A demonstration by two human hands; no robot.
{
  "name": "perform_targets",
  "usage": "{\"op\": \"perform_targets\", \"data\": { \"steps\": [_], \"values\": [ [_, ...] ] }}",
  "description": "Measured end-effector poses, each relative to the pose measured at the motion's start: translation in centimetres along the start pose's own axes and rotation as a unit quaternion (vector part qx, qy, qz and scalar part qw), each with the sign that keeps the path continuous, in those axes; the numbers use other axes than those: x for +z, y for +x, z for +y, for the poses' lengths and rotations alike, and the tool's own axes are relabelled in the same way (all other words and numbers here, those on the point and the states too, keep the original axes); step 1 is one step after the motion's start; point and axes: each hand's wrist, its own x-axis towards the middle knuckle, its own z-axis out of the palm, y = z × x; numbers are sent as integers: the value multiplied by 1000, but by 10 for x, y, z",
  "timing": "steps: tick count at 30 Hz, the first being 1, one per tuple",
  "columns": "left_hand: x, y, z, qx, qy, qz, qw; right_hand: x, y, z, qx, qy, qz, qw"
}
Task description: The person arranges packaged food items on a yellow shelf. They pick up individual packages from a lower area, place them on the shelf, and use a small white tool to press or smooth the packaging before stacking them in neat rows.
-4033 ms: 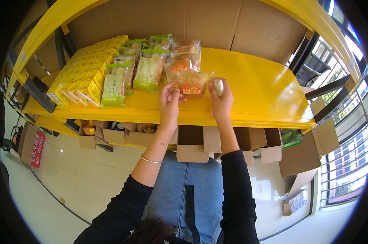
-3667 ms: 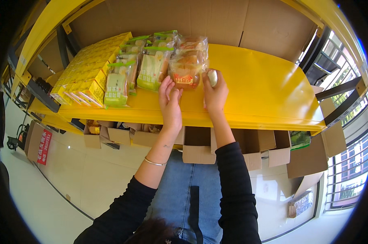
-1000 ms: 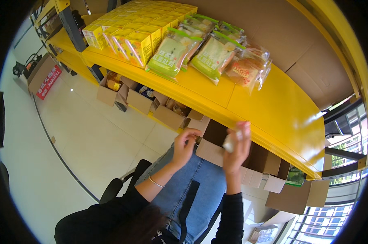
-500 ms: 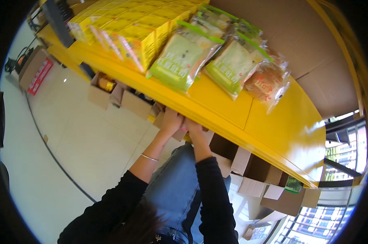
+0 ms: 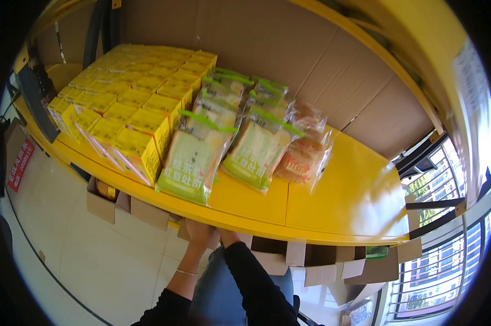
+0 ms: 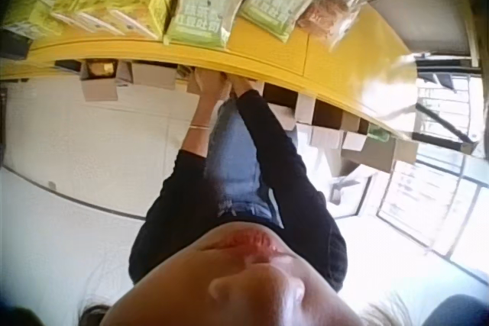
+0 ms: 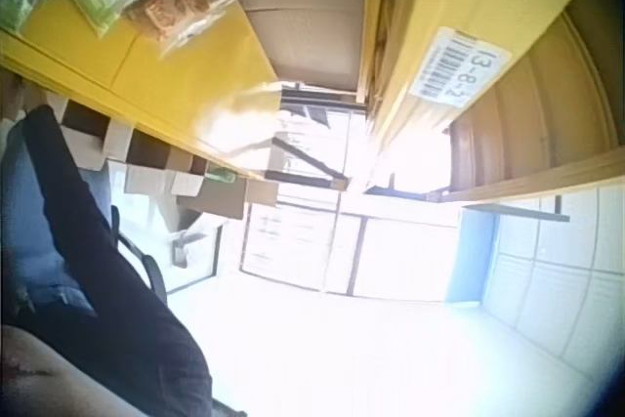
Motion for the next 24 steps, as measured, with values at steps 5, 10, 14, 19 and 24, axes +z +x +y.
{"op": "perform_targets", "data": {
  "steps": [5,10,14,19,24],
  "values": [
    [3,-10,-18,-62,-140,-6,988,-64,-36,-48,74,307,-125,941],
    [-50,-32,39,-105,-201,64,972,-107,-90,-95,163,398,-80,899],
    [-76,-54,82,-103,-230,81,964,-148,-154,-92,176,467,-160,851],
    [-102,-98,130,-59,-286,65,954,-201,-217,-75,42,394,-98,913],
    [-119,-154,171,24,-316,-34,948,-281,-268,-63,-120,178,-6,977]
  ]
}}
